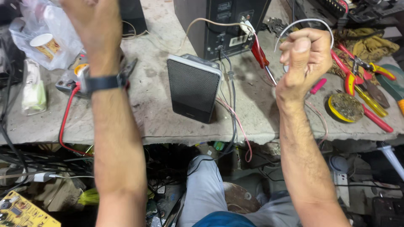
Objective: The person solders wires to a speaker driver, reassembles the speaker enclosure, and secures it with screws. They then connect the speaker to an amplifier and plug in the power cord.
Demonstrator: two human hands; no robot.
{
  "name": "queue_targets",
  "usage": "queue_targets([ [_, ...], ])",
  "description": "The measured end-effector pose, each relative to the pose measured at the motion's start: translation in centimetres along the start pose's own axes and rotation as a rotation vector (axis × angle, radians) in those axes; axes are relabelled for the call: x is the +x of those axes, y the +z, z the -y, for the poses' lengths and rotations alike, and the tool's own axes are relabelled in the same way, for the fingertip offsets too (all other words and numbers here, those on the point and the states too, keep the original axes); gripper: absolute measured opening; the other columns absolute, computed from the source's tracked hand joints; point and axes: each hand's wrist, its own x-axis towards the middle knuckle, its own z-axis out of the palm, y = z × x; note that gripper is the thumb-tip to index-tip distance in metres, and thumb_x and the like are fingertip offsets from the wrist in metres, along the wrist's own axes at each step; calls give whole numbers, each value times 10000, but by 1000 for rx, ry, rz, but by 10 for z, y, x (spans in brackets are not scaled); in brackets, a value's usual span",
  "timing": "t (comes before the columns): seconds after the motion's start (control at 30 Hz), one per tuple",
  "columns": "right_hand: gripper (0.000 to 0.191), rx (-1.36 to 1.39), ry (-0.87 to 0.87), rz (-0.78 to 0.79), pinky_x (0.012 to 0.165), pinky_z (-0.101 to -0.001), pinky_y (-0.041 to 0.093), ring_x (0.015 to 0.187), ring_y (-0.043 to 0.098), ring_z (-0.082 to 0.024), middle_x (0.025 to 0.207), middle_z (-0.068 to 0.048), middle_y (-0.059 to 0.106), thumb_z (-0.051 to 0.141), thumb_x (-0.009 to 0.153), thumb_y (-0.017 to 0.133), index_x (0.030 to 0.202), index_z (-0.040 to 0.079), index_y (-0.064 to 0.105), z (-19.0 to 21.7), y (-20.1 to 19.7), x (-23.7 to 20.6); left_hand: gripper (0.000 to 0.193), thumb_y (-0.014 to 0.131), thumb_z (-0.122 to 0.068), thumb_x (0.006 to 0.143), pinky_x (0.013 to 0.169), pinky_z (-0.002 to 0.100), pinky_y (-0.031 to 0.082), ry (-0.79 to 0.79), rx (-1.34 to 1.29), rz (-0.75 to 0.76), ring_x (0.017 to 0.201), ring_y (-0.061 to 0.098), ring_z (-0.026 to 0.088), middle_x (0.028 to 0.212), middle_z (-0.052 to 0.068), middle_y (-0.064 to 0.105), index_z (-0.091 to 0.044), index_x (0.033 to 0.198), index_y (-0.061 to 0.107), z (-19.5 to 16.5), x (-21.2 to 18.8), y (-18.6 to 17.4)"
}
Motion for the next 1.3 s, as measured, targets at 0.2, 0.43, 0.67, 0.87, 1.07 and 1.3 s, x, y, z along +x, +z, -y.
queue_targets([
  [0.2, 208, -40, 249, -62, 630, -224, 493, 686, 609, -90, 855, -83, 688, 180, 1104, 709, 1072, -13, 639, 66, -33, -45, 707, 809, -253, 861, 1066, 301, 510, 10, -360, 633, 1240, 598, 145, 1305, 44, 610, -2, 1407, 437, -73, -121, -27],
  [0.43, 485, -389, 429, 433, 735, -274, 507, 820, 592, -155, 949, -117, 689, 211, 833, 883, 1254, 23, 731, 129, 2, -84, 663, 836, -66, 943, 1175, 334, 529, -216, -582, 739, 1234, 632, 151, 1332, 84, 638, 22, 1501, 489, -71, -177, -8],
  [0.67, 779, -518, -29, 582, 1066, -438, 419, 1194, 629, -315, 1222, -138, 698, 215, 703, 917, 1384, 27, 591, 138, 22, -93, 759, 861, -30, 842, 1189, 344, 504, -205, -765, 670, 1321, 616, 174, 1396, 90, 632, -14, 1482, 454, -79, -210, -17],
  [0.87, 610, -750, -324, 480, 1130, -458, 344, 1274, 633, -212, 1325, -62, 706, 125, 863, 853, 1420, 65, 612, 138, 15, -91, 704, 831, 106, 935, 1200, 381, 518, -86, -350, 492, 1350, 600, 227, 1490, 183, 582, 18, 1504, 425, -103, -223, -31],
  [1.07, 512, -984, -469, 440, 1100, -519, 280, 1260, 567, -255, 1324, -60, 711, 150, 889, 845, 1362, 80, 663, 137, 24, -88, 1060, 864, 25, 793, 1204, 364, 501, -338, -873, 542, 1413, 546, 203, 1564, 131, 436, -28, 1586, 163, -122, -232, -44],
  [1.3, 509, -925, -433, 600, 1129, -564, 294, 1287, 580, -286, 1316, -95, 716, 221, 871, 818, 1337, 74, 679, 138, 33, -101, 882, 917, -50, 714, 1016, 321, 576, -450, -225, 414, 1135, 681, 175, 1290, 153, 674, 69, 1468, 476, -100, -224, -37],
])
